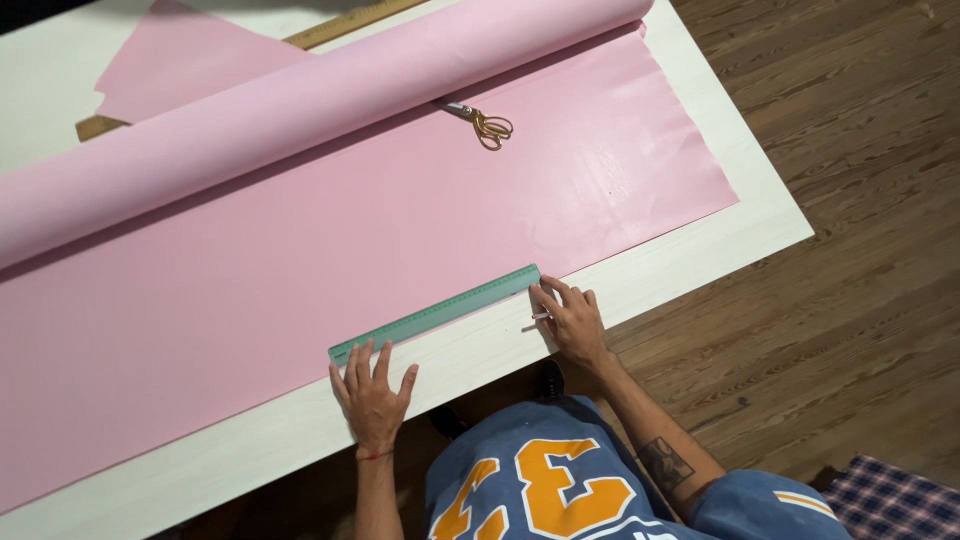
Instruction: Measuring and marking pink leather with a ruler and pencil on a table.
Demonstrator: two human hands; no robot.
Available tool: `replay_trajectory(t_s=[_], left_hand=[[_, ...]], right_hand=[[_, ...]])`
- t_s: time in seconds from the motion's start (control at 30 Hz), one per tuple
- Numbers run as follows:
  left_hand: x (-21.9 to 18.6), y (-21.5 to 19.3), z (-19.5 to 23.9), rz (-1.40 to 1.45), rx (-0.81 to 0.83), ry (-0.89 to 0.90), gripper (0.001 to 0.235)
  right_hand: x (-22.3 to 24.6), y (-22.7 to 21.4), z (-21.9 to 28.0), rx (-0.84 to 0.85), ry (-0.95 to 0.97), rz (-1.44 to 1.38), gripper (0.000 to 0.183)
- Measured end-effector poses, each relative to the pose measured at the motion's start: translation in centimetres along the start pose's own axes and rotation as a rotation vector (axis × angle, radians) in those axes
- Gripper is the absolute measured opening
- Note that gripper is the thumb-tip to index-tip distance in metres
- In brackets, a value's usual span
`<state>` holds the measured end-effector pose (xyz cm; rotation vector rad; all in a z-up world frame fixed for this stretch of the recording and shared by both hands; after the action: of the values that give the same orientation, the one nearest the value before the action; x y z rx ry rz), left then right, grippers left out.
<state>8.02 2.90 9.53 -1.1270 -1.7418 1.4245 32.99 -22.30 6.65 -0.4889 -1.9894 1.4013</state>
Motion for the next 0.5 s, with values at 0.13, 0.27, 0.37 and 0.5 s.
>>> replay_trajectory(t_s=[0.13,0.27,0.37,0.5], left_hand=[[-0.07,-0.09,-0.01,-0.020,-0.004,0.012,0.067],[0.13,0.34,0.05,-0.005,0.003,0.001,0.068],[0.13,0.46,0.13,-0.015,0.004,0.009,0.067],[0.10,0.39,0.08,-0.027,0.000,0.007,0.067]], right_hand=[[0.10,-0.20,-0.13,0.003,0.012,0.000,0.052],[-0.01,0.00,-0.09,0.041,0.022,-0.002,0.054],[-0.25,0.43,0.06,0.048,0.023,0.009,0.054],[-0.42,0.69,0.06,0.025,0.010,0.004,0.053]])
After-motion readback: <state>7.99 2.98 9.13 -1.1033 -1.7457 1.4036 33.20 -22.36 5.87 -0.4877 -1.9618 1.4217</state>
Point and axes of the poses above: each hand's wrist, its own z-axis away from the middle knuckle, its own y-axis out of the palm, x = y × z, the point moved 9 cm from there along -z, towards the middle knuckle, and after that the axes turned 5 degrees about y, right-handed, at the moved point
